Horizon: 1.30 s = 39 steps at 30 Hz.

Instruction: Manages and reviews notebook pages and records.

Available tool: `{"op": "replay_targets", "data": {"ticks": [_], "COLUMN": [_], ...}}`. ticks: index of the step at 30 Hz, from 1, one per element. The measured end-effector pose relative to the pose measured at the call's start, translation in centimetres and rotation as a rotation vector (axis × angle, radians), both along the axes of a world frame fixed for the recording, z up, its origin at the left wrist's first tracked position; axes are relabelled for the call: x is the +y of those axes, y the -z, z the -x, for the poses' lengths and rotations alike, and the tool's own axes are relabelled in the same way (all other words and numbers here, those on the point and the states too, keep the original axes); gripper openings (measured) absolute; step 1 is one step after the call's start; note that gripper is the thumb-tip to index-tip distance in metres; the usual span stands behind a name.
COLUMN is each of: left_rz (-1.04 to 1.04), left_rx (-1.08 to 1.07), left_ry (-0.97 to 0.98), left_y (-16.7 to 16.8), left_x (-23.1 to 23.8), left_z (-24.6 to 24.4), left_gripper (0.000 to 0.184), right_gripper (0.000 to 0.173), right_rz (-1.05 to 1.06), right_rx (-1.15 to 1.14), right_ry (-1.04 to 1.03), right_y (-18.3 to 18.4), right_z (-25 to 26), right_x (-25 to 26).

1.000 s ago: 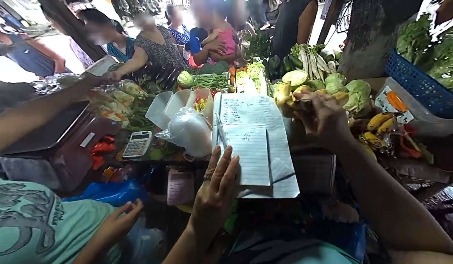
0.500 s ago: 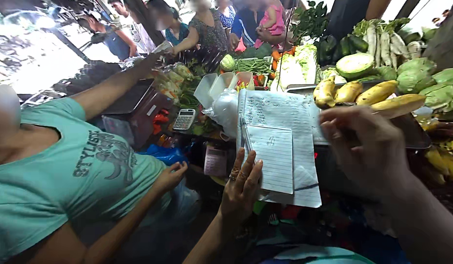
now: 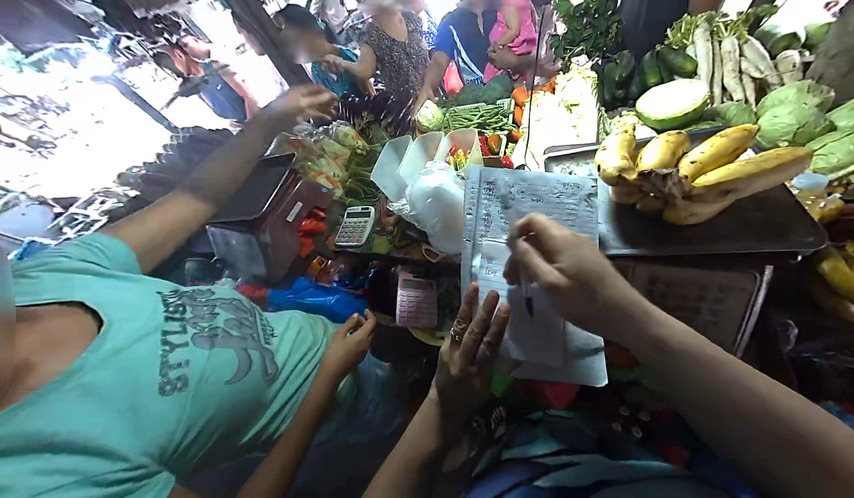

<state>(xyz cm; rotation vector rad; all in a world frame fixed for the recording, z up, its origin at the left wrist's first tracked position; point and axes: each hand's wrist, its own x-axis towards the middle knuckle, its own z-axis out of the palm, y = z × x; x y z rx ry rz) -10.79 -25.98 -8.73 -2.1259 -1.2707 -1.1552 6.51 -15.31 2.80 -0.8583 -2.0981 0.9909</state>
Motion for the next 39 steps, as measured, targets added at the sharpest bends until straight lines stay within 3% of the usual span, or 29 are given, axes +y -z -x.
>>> {"op": "replay_targets", "data": {"ticks": [3, 6, 9, 11, 14, 17, 19, 22, 27, 32, 34, 37, 39], "left_rz": [-0.007, -0.013, 0.031, 0.035, 0.042, 0.045, 0.055, 0.062, 0.053, 0.302, 0.38, 0.521, 0.632], "left_rx": [-0.106, -0.202, -0.291, -0.321, -0.353, -0.378, -0.421, -0.48, -0.481, -0.465, -0.595, -1.041, -1.316], "left_ry": [0.056, 0.093, 0.15, 0.186, 0.242, 0.29, 0.32, 0.334, 0.328, 0.375, 0.424, 0.497, 0.406], "left_y": [0.3, 0.2, -0.2, -0.3, -0.1, 1.0, 1.6, 2.1, 3.1, 2.6, 2.5, 2.3, 1.2], "left_x": [-0.2, -0.8, -2.0, -2.8, -3.6, -3.8, -3.8, -3.9, -3.6, -3.2, -3.0, -2.7, -1.9], "left_z": [1.2, 2.2, 2.5, 2.4, 2.8, 3.6, 4.0, 4.1, 4.7, 6.4, 6.9, 6.4, 5.4], "left_gripper": [0.039, 0.042, 0.05, 0.053, 0.046, 0.041, 0.041, 0.038, 0.039, 0.078, 0.085, 0.091, 0.07], "right_gripper": [0.027, 0.028, 0.068, 0.08, 0.045, 0.021, 0.026, 0.04, 0.033, 0.028, 0.028, 0.028, 0.029], "right_rz": [-0.136, -0.032, 0.188, 0.31, 0.499, 0.772, 0.818, 0.707, 0.628, 0.519, 0.452, 0.368, 0.343], "right_rx": [0.157, 0.242, 0.334, 0.442, 0.659, 0.778, 0.762, 0.674, 0.665, 0.62, 0.602, 0.529, 0.51], "right_ry": [0.139, 0.34, 0.331, 0.267, 0.144, 0.22, 0.282, 0.295, 0.309, 0.277, 0.246, 0.223, 0.214], "right_y": [1.2, 3.5, 5.2, 5.8, 5.8, 5.2, 5.3, 6.2, 6.4, 6.7, 6.9, 6.9, 6.9], "right_z": [-3.4, -5.4, -4.8, -3.1, -1.2, 0.4, 1.1, 1.4, 1.8, 1.6, 1.4, 1.1, 0.8], "right_x": [-0.9, -2.8, -5.3, -6.8, -7.7, -8.0, -8.0, -7.5, -6.5, -4.5, -4.0, -3.5, -3.3]}}
